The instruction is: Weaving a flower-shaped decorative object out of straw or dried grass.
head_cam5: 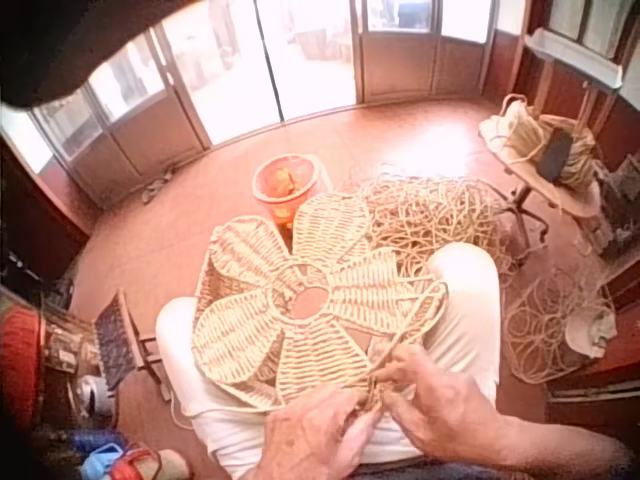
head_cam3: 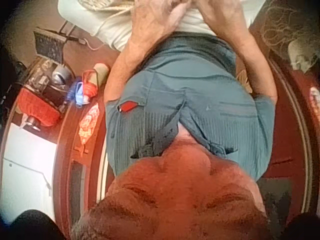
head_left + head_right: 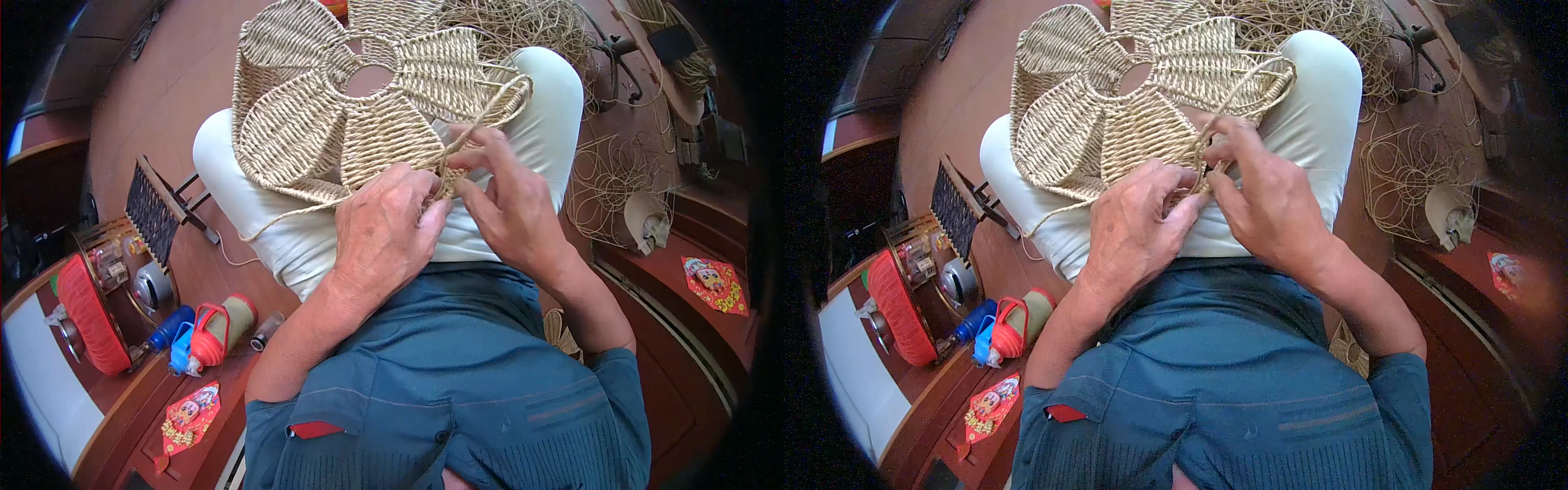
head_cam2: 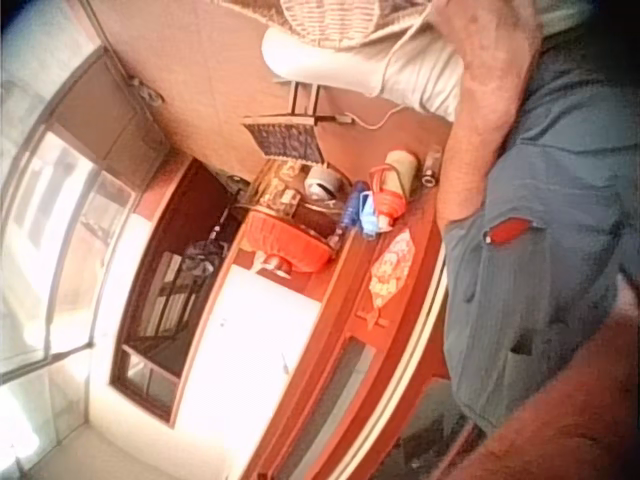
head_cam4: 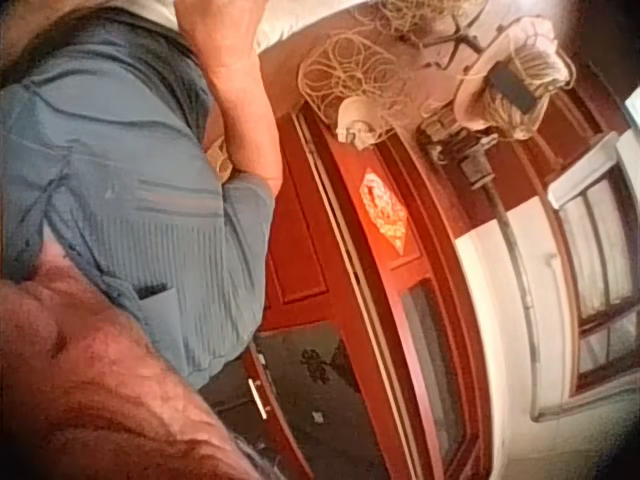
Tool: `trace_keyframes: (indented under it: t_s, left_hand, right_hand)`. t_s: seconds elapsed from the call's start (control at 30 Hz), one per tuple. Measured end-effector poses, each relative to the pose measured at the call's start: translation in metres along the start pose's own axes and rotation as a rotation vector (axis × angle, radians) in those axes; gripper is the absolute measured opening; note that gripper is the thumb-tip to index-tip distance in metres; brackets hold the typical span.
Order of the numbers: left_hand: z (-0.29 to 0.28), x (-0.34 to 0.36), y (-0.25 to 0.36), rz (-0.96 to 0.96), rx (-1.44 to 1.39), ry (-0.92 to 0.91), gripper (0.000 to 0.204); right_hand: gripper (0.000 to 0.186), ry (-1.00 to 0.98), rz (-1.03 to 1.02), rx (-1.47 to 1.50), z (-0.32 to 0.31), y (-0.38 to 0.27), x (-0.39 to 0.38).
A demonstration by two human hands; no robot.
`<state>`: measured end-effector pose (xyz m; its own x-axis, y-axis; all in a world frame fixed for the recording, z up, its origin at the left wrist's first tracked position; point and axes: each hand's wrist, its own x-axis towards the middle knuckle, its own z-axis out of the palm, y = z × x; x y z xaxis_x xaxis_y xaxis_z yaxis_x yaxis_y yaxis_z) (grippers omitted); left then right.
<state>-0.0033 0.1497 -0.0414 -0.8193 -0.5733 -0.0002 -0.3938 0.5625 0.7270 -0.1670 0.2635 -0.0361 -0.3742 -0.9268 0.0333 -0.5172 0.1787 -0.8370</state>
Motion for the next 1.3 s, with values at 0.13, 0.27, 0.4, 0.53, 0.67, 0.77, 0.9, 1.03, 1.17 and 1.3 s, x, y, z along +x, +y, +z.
trace_keyframes:
  t_s: [0.13, 0.27, 0.4, 0.53, 0.67, 0.77, 0.9, 1.03, 1.17, 1.3]
  left_hand:
    - [0.001, 0.001, 0.002, -0.011, 0.075, -0.024, 0.021]
    - [0.003, -0.001, 0.001, -0.014, 0.096, -0.024, 0.022]
    - [0.002, -0.003, 0.0, 0.006, 0.057, 0.008, 0.021]
    - [0.001, -0.004, -0.001, 0.027, 0.045, 0.049, 0.02]
    - [0.002, -0.004, -0.002, 0.031, 0.019, 0.06, 0.019]
    - [0.003, -0.006, -0.003, 0.038, 0.023, 0.071, 0.019]
    - [0.01, -0.006, 0.0, 0.057, 0.035, 0.138, 0.02]
    - [0.019, -0.004, 0.0, 0.143, 0.109, 0.232, 0.018]
    - [0.025, -0.003, 0.001, 0.167, 0.166, 0.215, 0.014]
    - [0.028, 0.0, 0.0, 0.173, 0.081, 0.242, 0.013]
  right_hand:
    - [0.076, -0.097, 0.109, 0.068, 0.009, 0.006, 0.013]
    - [0.079, -0.189, 0.224, 0.153, 0.004, 0.002, 0.017]
    - [0.084, -0.185, 0.229, 0.098, 0.004, -0.002, 0.015]
    - [0.09, 0.028, 0.093, 0.022, 0.019, 0.0, 0.007]
    - [0.083, 0.258, 0.009, 0.088, 0.035, 0.0, -0.007]
    - [0.074, 0.232, 0.118, 0.398, 0.039, -0.003, -0.016]
    - [0.06, 0.172, 0.407, 0.927, 0.031, 0.002, -0.018]
    - [0.051, 0.008, 0.515, 1.226, 0.001, 0.011, -0.024]
    - [0.049, 0.075, 0.38, 1.21, -0.083, 0.048, -0.023]
    - [0.044, 0.425, 0.558, 0.951, -0.173, 0.116, -0.042]
